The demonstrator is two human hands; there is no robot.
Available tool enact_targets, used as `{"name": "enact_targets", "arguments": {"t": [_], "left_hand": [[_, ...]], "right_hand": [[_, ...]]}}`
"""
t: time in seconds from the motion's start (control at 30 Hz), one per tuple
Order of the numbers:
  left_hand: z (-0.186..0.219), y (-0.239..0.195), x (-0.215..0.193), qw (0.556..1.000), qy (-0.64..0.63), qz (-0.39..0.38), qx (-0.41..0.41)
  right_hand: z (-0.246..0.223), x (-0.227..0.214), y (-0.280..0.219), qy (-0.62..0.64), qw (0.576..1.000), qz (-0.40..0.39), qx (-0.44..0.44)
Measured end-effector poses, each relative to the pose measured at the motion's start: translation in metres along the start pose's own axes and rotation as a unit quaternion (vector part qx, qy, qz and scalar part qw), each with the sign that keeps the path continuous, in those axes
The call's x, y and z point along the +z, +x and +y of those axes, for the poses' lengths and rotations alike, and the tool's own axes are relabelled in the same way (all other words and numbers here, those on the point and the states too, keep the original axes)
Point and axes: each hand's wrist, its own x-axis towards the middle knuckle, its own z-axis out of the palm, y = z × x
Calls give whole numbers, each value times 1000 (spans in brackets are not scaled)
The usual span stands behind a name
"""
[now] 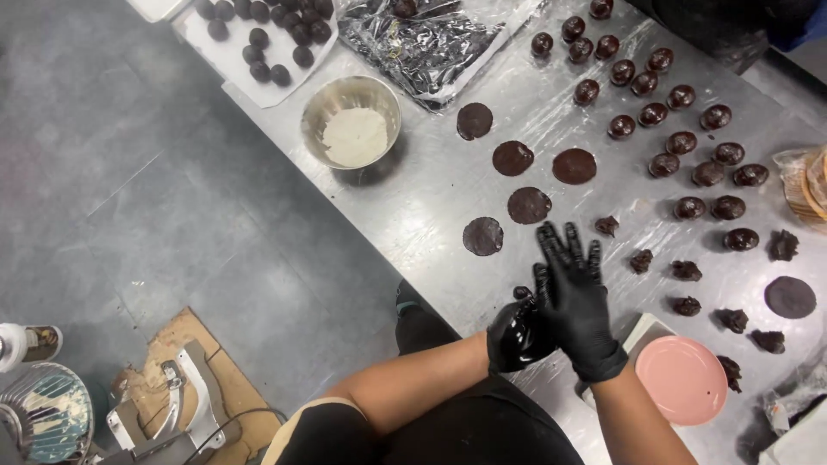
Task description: Portioning chocolate ganache using a digital scale and rolling it into uniform spheres on a prep table.
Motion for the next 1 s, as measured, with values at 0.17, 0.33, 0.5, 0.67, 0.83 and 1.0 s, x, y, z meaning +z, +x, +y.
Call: {"name": "enact_targets", "arguments": {"t": [0.17, 0.33, 0.5, 0.67, 0.83, 1.0], "left_hand": [[30, -34, 80, 997, 14, -71, 29], [-1, -20, 25, 997, -21, -71, -27], [22, -6, 47, 996, -32, -69, -39], [55, 33, 58, 961, 184, 204, -13], [60, 26, -25, 945, 237, 225, -29], [63, 8, -57, 909, 322, 265, -9]], "right_hand": [[1, 29, -44, 13, 1000, -21, -17], [-6, 3, -25, -7, 999, -8, 30], [47, -17, -8, 81, 965, 175, 181], [143, 72, -57, -9, 955, 141, 262], [110, 106, -51, -43, 971, 56, 228], [110, 118, -61, -59, 955, -21, 291]]}}
